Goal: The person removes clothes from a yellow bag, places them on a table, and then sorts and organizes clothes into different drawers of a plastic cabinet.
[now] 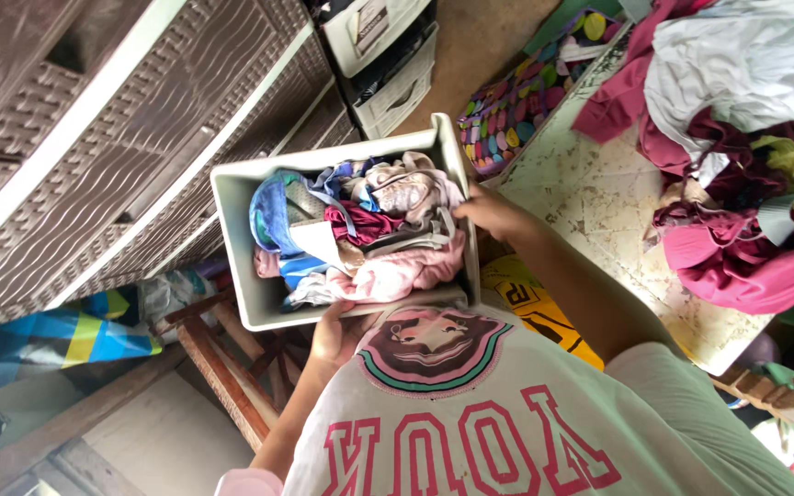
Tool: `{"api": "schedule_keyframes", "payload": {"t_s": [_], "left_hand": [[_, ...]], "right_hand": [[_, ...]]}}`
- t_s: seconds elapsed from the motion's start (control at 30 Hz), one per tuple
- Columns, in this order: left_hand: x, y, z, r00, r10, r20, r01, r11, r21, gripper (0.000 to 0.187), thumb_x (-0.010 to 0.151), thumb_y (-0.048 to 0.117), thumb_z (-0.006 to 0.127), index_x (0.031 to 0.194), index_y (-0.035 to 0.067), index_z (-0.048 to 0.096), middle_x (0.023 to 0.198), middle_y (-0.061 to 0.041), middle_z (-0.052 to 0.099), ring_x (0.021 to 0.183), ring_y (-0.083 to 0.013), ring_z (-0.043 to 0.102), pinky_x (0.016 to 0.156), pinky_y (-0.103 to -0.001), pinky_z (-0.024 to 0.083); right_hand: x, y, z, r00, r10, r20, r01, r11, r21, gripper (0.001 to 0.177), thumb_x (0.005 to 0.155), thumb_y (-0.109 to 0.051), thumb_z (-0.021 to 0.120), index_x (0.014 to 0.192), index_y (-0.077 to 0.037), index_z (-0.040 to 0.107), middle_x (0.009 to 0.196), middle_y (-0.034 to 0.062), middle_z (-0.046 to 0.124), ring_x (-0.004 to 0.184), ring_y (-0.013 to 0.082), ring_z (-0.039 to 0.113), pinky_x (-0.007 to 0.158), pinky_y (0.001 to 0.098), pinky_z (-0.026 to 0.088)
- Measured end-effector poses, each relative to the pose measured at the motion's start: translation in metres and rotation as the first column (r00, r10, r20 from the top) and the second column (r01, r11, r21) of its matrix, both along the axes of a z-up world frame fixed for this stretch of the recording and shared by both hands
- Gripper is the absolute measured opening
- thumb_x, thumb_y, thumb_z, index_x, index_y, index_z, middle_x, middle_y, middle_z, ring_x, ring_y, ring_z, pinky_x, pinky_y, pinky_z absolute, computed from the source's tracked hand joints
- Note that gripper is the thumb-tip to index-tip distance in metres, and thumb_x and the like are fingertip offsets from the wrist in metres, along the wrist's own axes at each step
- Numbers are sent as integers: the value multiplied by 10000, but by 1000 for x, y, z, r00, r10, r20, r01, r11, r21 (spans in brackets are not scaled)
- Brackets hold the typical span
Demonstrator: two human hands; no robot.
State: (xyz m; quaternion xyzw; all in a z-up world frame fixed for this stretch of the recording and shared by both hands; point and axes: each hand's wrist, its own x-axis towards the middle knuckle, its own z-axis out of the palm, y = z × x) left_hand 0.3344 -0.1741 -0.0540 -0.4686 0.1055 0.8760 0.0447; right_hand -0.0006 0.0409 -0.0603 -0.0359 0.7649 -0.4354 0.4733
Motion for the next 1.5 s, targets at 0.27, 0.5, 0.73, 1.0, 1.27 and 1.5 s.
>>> {"api": "schedule_keyframes", "payload": {"t_s": [0.27,0.5,0.73,1.0,1.27,1.5], "left_hand": [[-54,17,-102,974,154,-165,-152,988,22,418,909,61,472,1318,-12,509,1300,-186,616,1253,-344,604,1090,-507,509],[-114,2,-158,988,-36,-150,10,985,-170,468,880,53,477,1328,-71,531,1265,-220,626,1169,-397,653,1002,-574,575],[-164,-73,-175,942,-321,100,335,876,-348,443,866,9,474,1299,-78,496,1175,-287,646,999,-462,714,850,-586,577],[-234,-121,-209,823,-551,139,566,770,-295,372,896,46,521,1235,-105,540,1112,-291,675,961,-429,739,820,-547,604],[-298,-94,-250,839,-460,293,543,751,-375,392,858,82,612,1227,-44,583,994,-189,725,850,-367,770,689,-497,633],[-377,-58,-275,802,-293,521,587,554,-590,497,850,337,729,1226,13,702,1041,-213,772,886,-344,789,638,-436,660]], "right_hand": [[-74,-41,-119,995,-42,-91,54,989,134,546,736,117,584,1247,-61,662,1041,119,717,950,244,660,781,392,521],[-136,-37,-143,148,988,-42,-387,97,917,271,940,-20,611,1144,-45,787,1081,109,788,1068,349,693,1021,568,474],[-177,-33,-162,675,647,-354,-255,655,711,573,750,-291,710,1258,-44,614,1349,243,531,1278,501,440,953,624,403],[-199,-59,-185,492,713,-499,-400,694,598,274,946,-311,666,1084,-81,725,999,189,748,965,391,701,883,498,533],[-251,-65,-221,569,752,-332,-414,611,675,477,720,-77,681,1186,21,663,1202,295,650,1119,423,639,922,442,526],[-313,-40,-244,632,737,-241,-406,580,707,415,795,-115,659,1192,-1,694,1238,292,649,1161,431,642,989,457,512]]}}
